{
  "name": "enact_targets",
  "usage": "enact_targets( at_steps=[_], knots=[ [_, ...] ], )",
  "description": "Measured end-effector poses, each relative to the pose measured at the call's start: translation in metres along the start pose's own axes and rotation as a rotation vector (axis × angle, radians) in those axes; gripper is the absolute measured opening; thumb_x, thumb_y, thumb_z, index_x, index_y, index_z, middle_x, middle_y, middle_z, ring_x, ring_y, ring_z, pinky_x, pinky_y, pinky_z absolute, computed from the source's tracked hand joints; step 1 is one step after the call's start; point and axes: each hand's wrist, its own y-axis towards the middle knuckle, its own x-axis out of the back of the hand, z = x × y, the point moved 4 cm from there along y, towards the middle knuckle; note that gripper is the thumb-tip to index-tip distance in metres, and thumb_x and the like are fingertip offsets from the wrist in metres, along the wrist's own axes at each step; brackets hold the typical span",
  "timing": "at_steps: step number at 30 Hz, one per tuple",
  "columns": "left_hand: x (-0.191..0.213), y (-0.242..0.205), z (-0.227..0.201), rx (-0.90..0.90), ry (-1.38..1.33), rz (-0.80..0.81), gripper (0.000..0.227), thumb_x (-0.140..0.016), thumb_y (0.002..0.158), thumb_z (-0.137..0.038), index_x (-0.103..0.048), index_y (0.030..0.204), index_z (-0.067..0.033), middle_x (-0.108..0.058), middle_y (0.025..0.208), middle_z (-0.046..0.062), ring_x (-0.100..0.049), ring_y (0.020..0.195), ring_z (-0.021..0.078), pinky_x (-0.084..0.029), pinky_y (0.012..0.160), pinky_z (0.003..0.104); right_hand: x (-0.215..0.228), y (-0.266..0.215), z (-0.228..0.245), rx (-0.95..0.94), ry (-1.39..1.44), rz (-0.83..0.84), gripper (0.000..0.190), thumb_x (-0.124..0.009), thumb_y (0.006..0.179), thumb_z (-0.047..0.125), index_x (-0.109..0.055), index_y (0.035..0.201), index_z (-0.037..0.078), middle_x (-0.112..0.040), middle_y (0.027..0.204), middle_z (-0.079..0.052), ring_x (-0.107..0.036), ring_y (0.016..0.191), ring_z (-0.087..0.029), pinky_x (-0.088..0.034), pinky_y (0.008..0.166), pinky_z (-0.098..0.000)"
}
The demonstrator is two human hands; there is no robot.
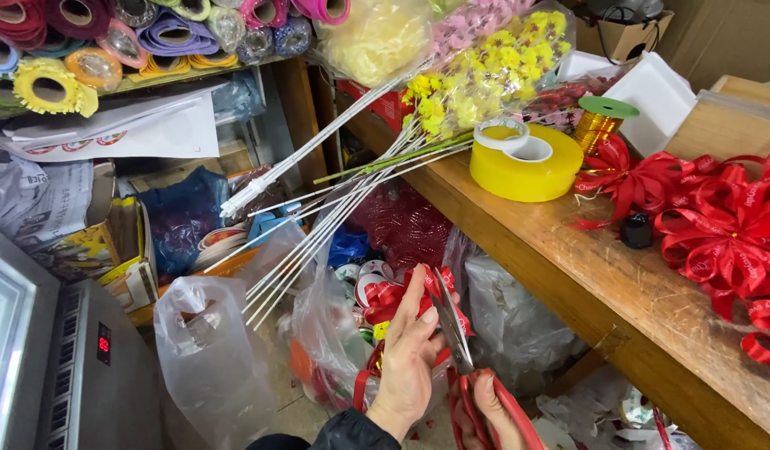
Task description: Tying red decorative ribbon bows and securing them with thin wire fasteners.
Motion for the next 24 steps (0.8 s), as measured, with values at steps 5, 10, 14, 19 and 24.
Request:
enact_targets(
  at_steps=[5,10,14,19,24],
  knots=[
    [-0.004,-0.002,-0.003,0.068,-0.019,-0.048,0.085,-0.067,0.085,-0.027,-0.037,0.165,-0.0171,-0.063,0.152,0.015,-0.067,0.130,0.0300,-0.058,0.100,0.041,0.030,0.109,-0.028,0.450,-0.039,0.326,0.044,-0.066,0.100,0.030,-0.073,0.095,-0.014,-0.068,0.089,-0.023,-0.063,0.084,-0.033,-0.045,0.073,-0.0453],
    [-0.003,-0.001,-0.003,0.030,-0.015,-0.030,0.086,-0.069,0.085,-0.029,-0.036,0.164,-0.0170,-0.054,0.161,0.009,-0.068,0.129,0.0293,-0.063,0.090,0.041,0.040,0.134,-0.024,0.478,-0.336,0.442,0.055,-0.066,0.098,0.053,-0.055,0.071,0.006,-0.045,0.065,-0.007,-0.043,0.061,-0.022,-0.029,0.060,-0.0396],
    [-0.001,-0.002,0.000,0.030,-0.006,-0.031,0.085,-0.071,0.085,-0.033,-0.038,0.162,-0.0199,-0.035,0.172,-0.002,-0.064,0.136,0.0386,-0.064,0.095,0.044,0.042,0.139,-0.023,0.474,-0.362,0.476,0.061,-0.063,0.101,0.055,-0.045,0.066,0.008,-0.038,0.057,-0.007,-0.038,0.054,-0.022,-0.023,0.058,-0.0400],
    [-0.009,-0.004,-0.016,0.086,0.118,-0.117,0.102,-0.071,0.068,-0.048,-0.038,0.162,-0.0249,-0.036,0.174,-0.002,-0.049,0.147,0.0323,-0.045,0.110,0.059,0.055,0.184,-0.038,0.100,0.023,0.525,0.042,-0.063,0.098,0.043,-0.056,0.091,0.003,-0.052,0.087,-0.010,-0.048,0.084,-0.020,-0.035,0.081,-0.0347],
    [0.023,0.016,-0.018,0.072,0.039,-0.416,0.078,-0.071,0.079,-0.023,-0.059,0.154,-0.0039,-0.077,0.123,0.013,-0.072,0.100,0.0233,-0.058,0.084,0.040,0.107,0.339,-0.057,0.383,-0.047,0.368,0.072,-0.061,0.091,0.051,-0.083,0.092,-0.018,-0.078,0.074,-0.035,-0.069,0.062,-0.040,-0.047,0.059,-0.0384]
  ],
)
